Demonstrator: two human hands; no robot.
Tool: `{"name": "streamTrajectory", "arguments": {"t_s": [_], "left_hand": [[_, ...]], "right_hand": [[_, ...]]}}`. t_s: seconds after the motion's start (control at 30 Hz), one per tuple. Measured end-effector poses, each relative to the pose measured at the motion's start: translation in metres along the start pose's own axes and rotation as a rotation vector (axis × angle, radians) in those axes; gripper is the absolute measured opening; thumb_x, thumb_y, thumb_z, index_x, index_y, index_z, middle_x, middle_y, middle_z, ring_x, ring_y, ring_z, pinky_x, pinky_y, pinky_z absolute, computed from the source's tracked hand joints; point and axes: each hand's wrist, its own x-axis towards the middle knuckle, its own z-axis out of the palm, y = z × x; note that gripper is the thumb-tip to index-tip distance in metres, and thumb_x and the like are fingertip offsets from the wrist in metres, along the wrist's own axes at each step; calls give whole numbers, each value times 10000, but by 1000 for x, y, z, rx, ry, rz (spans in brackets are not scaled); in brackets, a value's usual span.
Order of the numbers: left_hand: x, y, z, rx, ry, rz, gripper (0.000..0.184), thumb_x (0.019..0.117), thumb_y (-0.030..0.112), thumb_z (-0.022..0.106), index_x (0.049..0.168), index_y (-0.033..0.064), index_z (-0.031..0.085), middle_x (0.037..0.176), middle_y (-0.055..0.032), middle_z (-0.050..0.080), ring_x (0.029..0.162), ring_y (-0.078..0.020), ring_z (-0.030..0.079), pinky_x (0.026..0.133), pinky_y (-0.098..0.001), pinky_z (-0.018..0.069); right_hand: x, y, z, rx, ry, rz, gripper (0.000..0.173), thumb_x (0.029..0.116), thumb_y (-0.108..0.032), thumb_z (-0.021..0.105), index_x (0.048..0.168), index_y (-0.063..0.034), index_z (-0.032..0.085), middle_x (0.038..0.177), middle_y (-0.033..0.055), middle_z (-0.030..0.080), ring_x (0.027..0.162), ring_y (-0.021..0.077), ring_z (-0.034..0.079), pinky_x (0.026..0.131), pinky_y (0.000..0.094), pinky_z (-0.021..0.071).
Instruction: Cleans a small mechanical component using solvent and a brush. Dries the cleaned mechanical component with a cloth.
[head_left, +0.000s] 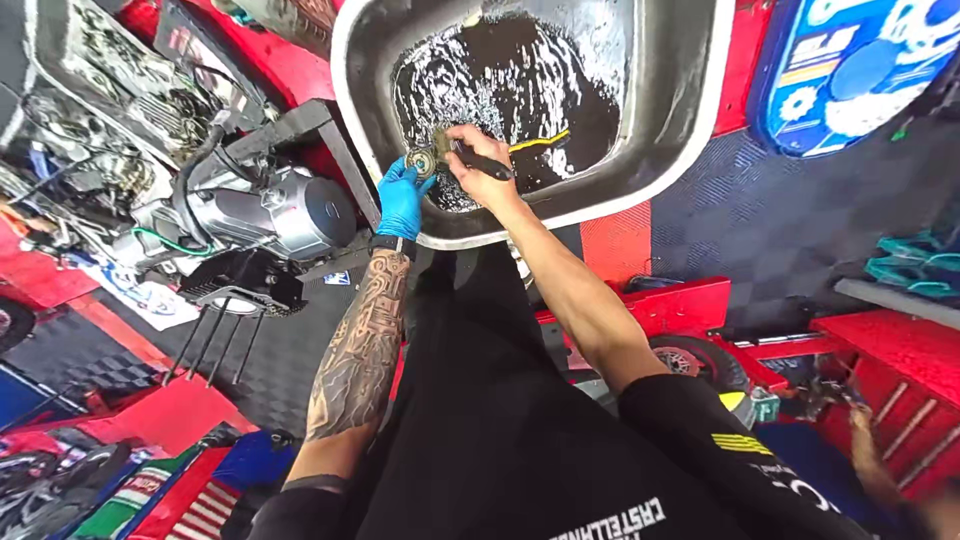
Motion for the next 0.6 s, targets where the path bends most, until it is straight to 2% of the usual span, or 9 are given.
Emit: {"name": "streamTrajectory", "arguments": {"t_s": [0.07,0.13,0.23,0.33,0.4,0.5,0.6], "left_hand": [[-3,0,2,106,-12,42,330,1010,-32,488,1332,-62,557,1198,-189,666,1023,-227,709,908,-389,616],[-8,0,3,239,-10,73,340,919,-48,557,1255,-41,610,1076,-138,695,932,-171,697,837,-362,605],[-8,-1,-2,245,-71,76,339,951,-58,589,1290,-67,596,1153,-188,694,992,-232,735,885,-406,641],[-23,8,-1,395,-107,84,330,966,-12,589,1295,-21,604,1157,-154,694,1024,-204,714,925,-407,610],[-19,7,3,471,-54,118,297,909,16,609,1199,-7,667,1060,-123,728,954,-171,718,866,-391,611],[-16,5,-1,335,-91,71,321,968,-17,585,1285,-52,615,1150,-181,706,981,-224,743,877,-408,645],[-18,7,-1,367,-73,97,288,964,-8,597,1247,-45,634,1123,-167,710,981,-213,739,883,-402,642]], "right_hand": [[-1,-17,-2,76,-22,-51,301,919,-142,714,1214,-86,728,1087,57,763,964,133,729,880,358,610],[-10,-18,2,133,-94,-93,288,926,-130,719,1209,-79,728,1111,55,757,992,125,722,910,350,604],[-1,0,-6,20,-53,-47,313,907,-132,705,1218,-108,729,1097,44,765,947,131,729,868,364,599],[-6,-16,-7,108,-49,-79,295,918,-114,712,1210,-76,724,1087,53,762,943,121,730,856,350,616],[-16,-18,-1,186,-103,-108,284,925,-101,712,1205,-60,721,1108,58,754,986,121,722,895,346,615],[-9,2,-8,61,-40,-52,304,913,-125,703,1214,-88,725,1078,52,763,929,123,726,852,353,605],[-11,-17,-12,114,-21,-20,301,913,-127,719,1212,-88,720,1056,45,760,911,111,723,837,347,615]]}}
